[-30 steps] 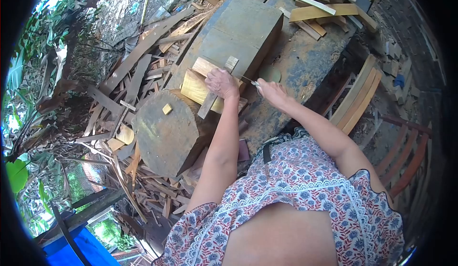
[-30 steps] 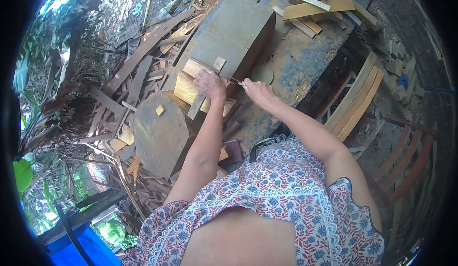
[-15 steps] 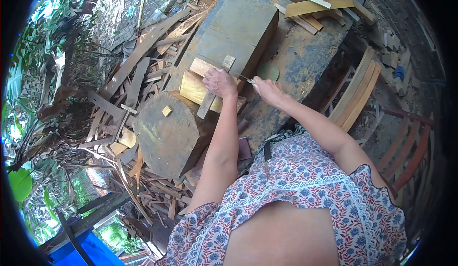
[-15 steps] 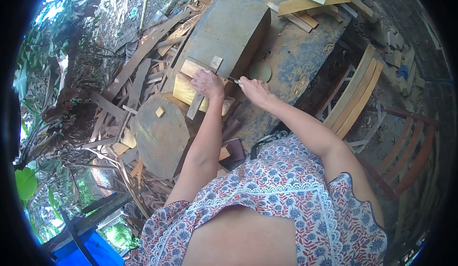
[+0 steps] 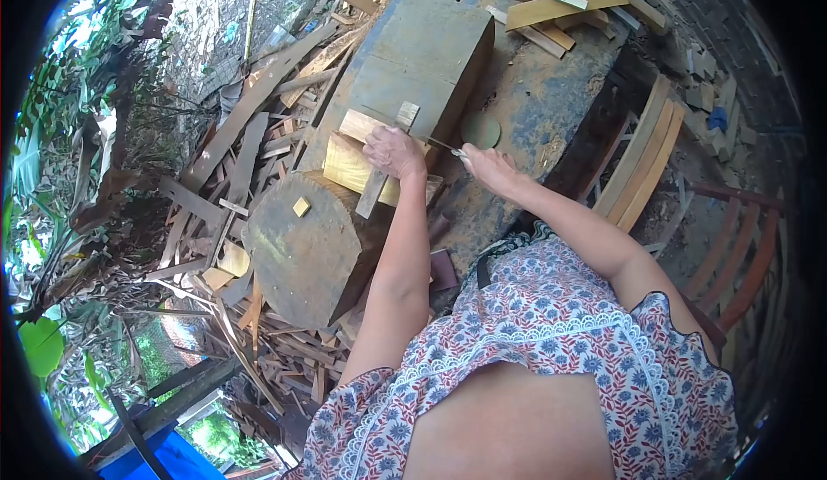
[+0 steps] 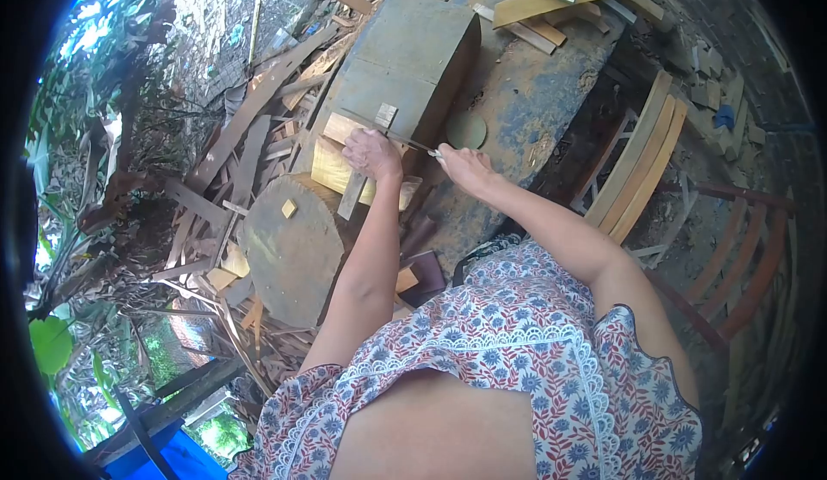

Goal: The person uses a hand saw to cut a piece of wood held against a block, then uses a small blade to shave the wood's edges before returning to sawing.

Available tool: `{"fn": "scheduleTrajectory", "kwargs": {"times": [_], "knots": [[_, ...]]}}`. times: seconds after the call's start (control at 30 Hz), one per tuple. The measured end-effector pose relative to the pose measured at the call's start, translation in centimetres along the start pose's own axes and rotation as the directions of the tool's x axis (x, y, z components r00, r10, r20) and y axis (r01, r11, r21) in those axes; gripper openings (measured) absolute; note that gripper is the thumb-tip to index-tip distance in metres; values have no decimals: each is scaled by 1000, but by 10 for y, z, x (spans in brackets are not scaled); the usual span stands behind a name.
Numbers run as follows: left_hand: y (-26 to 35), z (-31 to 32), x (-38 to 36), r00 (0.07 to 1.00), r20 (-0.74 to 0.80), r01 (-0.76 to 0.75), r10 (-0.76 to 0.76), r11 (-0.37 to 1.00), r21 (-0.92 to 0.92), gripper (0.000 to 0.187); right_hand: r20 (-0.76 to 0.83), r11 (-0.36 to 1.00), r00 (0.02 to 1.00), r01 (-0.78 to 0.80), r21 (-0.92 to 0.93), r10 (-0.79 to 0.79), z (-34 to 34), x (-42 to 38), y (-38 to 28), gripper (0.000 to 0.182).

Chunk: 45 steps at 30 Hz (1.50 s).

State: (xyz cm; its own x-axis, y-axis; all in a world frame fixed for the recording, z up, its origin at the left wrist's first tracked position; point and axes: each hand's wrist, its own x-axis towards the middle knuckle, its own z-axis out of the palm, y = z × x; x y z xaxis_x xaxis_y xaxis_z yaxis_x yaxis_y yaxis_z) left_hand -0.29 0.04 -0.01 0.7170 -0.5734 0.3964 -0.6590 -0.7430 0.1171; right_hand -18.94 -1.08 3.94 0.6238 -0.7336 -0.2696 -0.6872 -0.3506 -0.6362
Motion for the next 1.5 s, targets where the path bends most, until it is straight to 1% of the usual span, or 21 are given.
{"fn": "scheduleTrajectory", "kwargs": {"times": [0.1,0.2,0.37,0.43,0.47,0.53,0.67,0.8,0.83,0.9,0.93,1.03,1.1,1.17,1.23,1.33,1.4,1.5], "knots": [[2,0,1,1000,-8,-12,12,1000,6,17,-47,999,998,32,-2,-32,7,42,-24,23],[1,-2,3,1000,0,-14,14,1000,3,17,-84,998,995,56,15,-55,14,54,-33,23],[2,-3,3,1000,-19,-3,3,1000,-7,17,-32,1000,999,10,8,-10,-1,4,-6,24],[2,0,2,1000,-5,15,-16,999,-36,16,22,998,998,-65,4,65,-3,-10,-1,24],[0,0,0,1000,1,13,-13,999,-36,16,25,997,997,-71,5,71,-1,-7,-2,24],[1,1,1,1000,-18,6,-7,1000,-27,16,-22,1000,1000,12,6,-12,2,18,-11,24],[3,-5,3,1000,22,10,-11,1000,17,16,-63,998,996,68,13,-67,13,56,-32,24],[4,-5,0,1000,9,7,-7,1000,-7,17,-3,1000,1000,0,-3,0,1,22,-18,24],[3,-6,1,1000,-1,2,-2,1000,-5,17,5,1000,1000,8,-5,-8,-3,8,-12,24],[4,-4,3,1000,7,23,-23,1000,-10,17,33,998,997,-65,-8,65,-8,-11,-2,24],[3,-5,2,999,19,26,-25,999,-19,18,42,998,997,-61,-6,62,-5,-10,-5,24],[2,-2,1,1000,21,20,-20,1000,7,17,-4,999,1000,-27,-18,27,0,16,-14,24],[2,-1,2,1000,6,4,-4,1000,11,17,-65,998,996,60,-9,-60,9,46,-25,25],[2,-5,1,1000,1,0,0,1000,-5,17,-76,998,995,61,3,-60,16,54,-30,24],[1,1,0,1000,-1,-2,2,1000,9,17,-74,998,996,57,4,-56,14,48,-27,24],[2,1,1,1000,-4,11,-11,1000,15,16,-24,999,999,30,-13,-30,1,10,-8,23],[2,-1,3,1000,-2,18,-18,1000,10,16,20,1000,999,-29,-8,30,-9,-14,2,23],[2,-1,1,1000,11,14,-14,1000,14,16,20,1000,1000,-11,-10,11,-8,-2,-5,24]]}}
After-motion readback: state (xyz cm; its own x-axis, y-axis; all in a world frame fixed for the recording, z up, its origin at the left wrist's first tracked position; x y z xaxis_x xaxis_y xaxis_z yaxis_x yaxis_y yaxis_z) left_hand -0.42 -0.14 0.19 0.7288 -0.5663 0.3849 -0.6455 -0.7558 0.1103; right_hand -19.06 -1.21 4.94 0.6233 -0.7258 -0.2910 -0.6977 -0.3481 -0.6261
